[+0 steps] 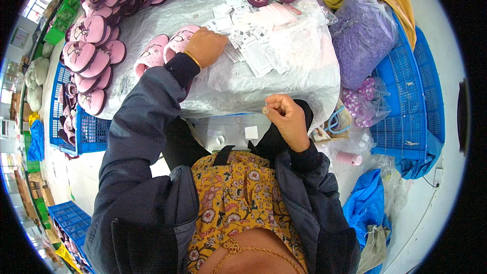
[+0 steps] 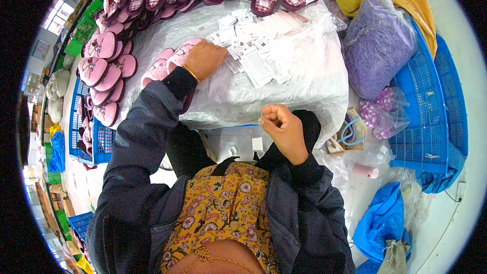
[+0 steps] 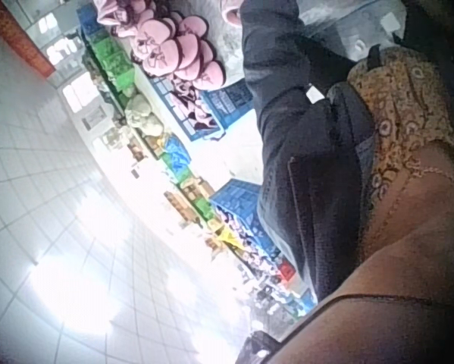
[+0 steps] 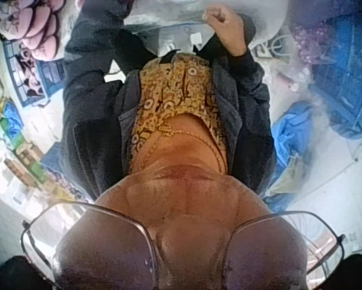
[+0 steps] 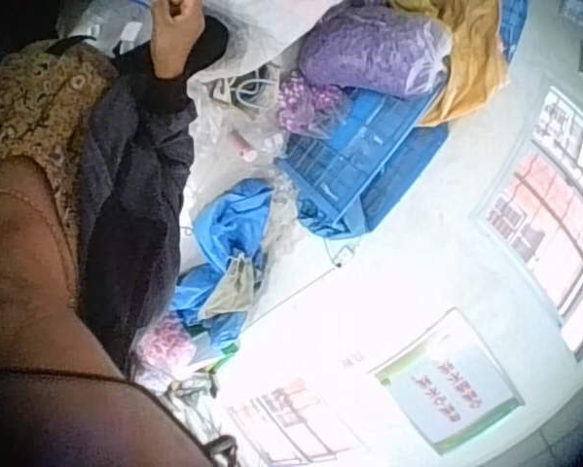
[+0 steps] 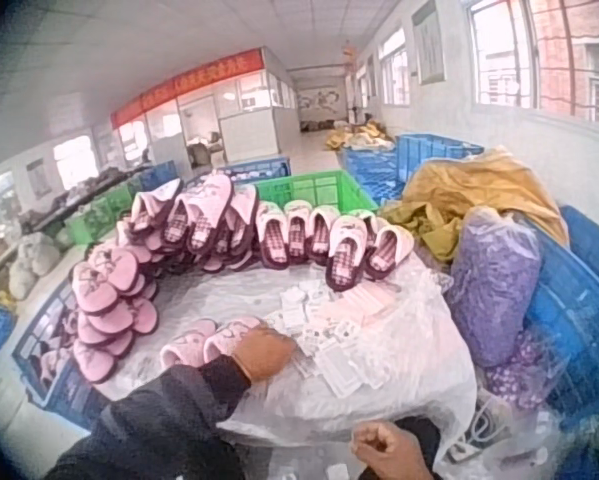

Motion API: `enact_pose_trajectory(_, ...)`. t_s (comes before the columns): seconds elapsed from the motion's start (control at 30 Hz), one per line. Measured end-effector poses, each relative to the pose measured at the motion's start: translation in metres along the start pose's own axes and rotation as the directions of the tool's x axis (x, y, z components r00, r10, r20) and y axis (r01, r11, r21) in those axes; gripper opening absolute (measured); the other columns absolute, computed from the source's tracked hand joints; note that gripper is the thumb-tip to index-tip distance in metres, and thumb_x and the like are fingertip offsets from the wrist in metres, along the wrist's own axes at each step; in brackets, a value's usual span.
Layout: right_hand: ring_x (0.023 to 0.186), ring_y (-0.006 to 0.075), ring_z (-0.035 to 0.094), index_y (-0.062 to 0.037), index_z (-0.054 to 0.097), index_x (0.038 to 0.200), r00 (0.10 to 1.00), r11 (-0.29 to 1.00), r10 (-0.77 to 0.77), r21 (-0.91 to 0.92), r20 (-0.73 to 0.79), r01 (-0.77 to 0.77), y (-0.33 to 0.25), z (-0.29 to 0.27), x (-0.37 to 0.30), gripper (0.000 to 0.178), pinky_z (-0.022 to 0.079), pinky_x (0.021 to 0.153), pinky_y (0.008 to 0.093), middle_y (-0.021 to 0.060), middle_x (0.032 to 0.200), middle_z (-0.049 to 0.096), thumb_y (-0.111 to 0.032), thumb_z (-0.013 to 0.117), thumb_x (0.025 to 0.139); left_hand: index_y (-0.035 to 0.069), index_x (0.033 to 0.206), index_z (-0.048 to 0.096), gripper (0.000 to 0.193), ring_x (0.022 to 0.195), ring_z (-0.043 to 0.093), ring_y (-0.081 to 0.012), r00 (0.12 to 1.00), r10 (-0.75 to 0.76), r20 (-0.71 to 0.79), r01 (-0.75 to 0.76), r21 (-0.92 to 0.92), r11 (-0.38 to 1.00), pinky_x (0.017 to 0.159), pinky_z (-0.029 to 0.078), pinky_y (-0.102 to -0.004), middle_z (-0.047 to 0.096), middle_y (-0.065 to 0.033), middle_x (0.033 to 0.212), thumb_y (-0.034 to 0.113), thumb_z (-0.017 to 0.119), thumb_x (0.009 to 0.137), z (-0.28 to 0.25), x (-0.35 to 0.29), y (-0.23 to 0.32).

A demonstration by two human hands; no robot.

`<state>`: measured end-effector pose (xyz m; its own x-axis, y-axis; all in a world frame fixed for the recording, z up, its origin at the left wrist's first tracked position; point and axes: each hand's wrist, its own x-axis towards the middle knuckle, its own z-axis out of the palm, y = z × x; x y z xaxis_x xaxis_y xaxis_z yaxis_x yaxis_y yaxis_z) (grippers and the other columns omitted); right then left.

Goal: The person sits on the floor and repeatedly picks up small white tags, peels off backing, and attaches them to pink slippers. They handle the slippers one at a time, placing tagged pairs aside on a white sheet.

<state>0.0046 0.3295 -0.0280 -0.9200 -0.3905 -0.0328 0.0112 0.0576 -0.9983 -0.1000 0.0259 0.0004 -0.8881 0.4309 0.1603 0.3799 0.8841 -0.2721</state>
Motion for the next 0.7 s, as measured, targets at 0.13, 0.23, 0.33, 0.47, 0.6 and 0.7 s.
enact_pose_trajectory(0.13, 0.076, 0.0045, 0.056, -0.0004, 0.063, 0.108, 0.999, 0.999, 0.028, 0.016, 0.026, -0.028, -0.005, 0.005, -0.002, 0.022, 0.046, 0.068, 0.0212, 0.0008, 0.088, 0.066, -0.008, 0.070, 0.089, 0.011, 0.081, 0.065, 0.006, 0.077, 0.066, -0.0260, 0.991, -0.026, -0.129, 0.021, -0.045, 0.999, 0.074, 0.046, -0.0396, 0.066, -0.0067, 0.076, 0.017, 0.062, 0.081, -0.011, -0.022, 0.011)
enact_pose_trajectory(0.23, 0.077, 0.0042, 0.055, 0.0007, 0.063, 0.107, 0.999, 0.999, 0.040, 0.000, 0.036, -0.040, -0.015, 0.010, -0.001, 0.019, 0.045, 0.069, 0.0204, -0.0012, 0.089, 0.064, -0.007, 0.068, 0.091, 0.011, 0.082, 0.063, 0.005, 0.077, 0.063, -0.0254, 0.971, -0.058, -0.231, 0.030, -0.125, 0.992, 0.073, 0.044, -0.0399, 0.064, -0.0059, 0.076, 0.014, 0.064, 0.078, -0.029, -0.048, 0.019)
enact_pose_trajectory(0.33, 0.076, 0.0057, 0.056, 0.0003, 0.064, 0.105, 1.000, 1.000, -0.017, 0.008, 0.020, 0.017, -0.017, 0.019, 0.008, 0.018, 0.047, 0.068, 0.0235, 0.0014, 0.088, 0.067, -0.012, 0.067, 0.092, 0.010, 0.082, 0.062, 0.008, 0.078, 0.060, -0.0247, 0.943, -0.089, -0.320, 0.039, -0.158, 0.987, 0.073, 0.044, -0.0396, 0.061, -0.0052, 0.078, 0.011, 0.065, 0.075, -0.041, -0.068, 0.031)
enact_pose_trajectory(0.47, 0.078, 0.0056, 0.054, 0.0002, 0.061, 0.099, 0.997, 0.997, -0.073, 0.043, 0.026, 0.072, -0.017, 0.040, 0.032, 0.017, 0.046, 0.070, 0.0240, -0.0005, 0.086, 0.062, -0.015, 0.064, 0.094, 0.009, 0.082, 0.061, 0.013, 0.078, 0.060, -0.0222, 0.875, -0.121, -0.468, 0.017, -0.220, 0.975, 0.073, 0.044, -0.0366, 0.062, -0.0028, 0.082, 0.009, 0.068, 0.072, -0.059, -0.095, 0.053)
enact_pose_trajectory(0.6, 0.077, 0.0071, 0.055, -0.0003, 0.060, 0.100, 0.998, 0.981, -0.016, 0.196, 0.056, 0.005, -0.001, 0.068, 0.054, 0.015, 0.047, 0.070, 0.0243, 0.0007, 0.088, 0.062, -0.013, 0.064, 0.094, 0.007, 0.086, 0.064, 0.020, 0.084, 0.063, -0.0220, 0.846, -0.156, -0.510, -0.019, -0.320, 0.947, 0.076, 0.046, -0.0365, 0.067, -0.0030, 0.091, 0.005, 0.071, 0.067, -0.065, -0.127, 0.083)
enact_pose_trajectory(0.7, 0.078, 0.0080, 0.058, -0.0012, 0.061, 0.101, 0.993, 0.941, 0.102, 0.318, 0.055, -0.114, -0.004, 0.084, 0.054, 0.014, 0.049, 0.070, 0.0248, 0.0024, 0.089, 0.064, -0.013, 0.064, 0.094, 0.005, 0.088, 0.066, 0.024, 0.089, 0.064, -0.0242, 0.859, -0.180, -0.480, -0.034, -0.404, 0.914, 0.078, 0.047, -0.0369, 0.068, -0.0044, 0.095, 0.004, 0.074, 0.065, -0.062, -0.147, 0.097)
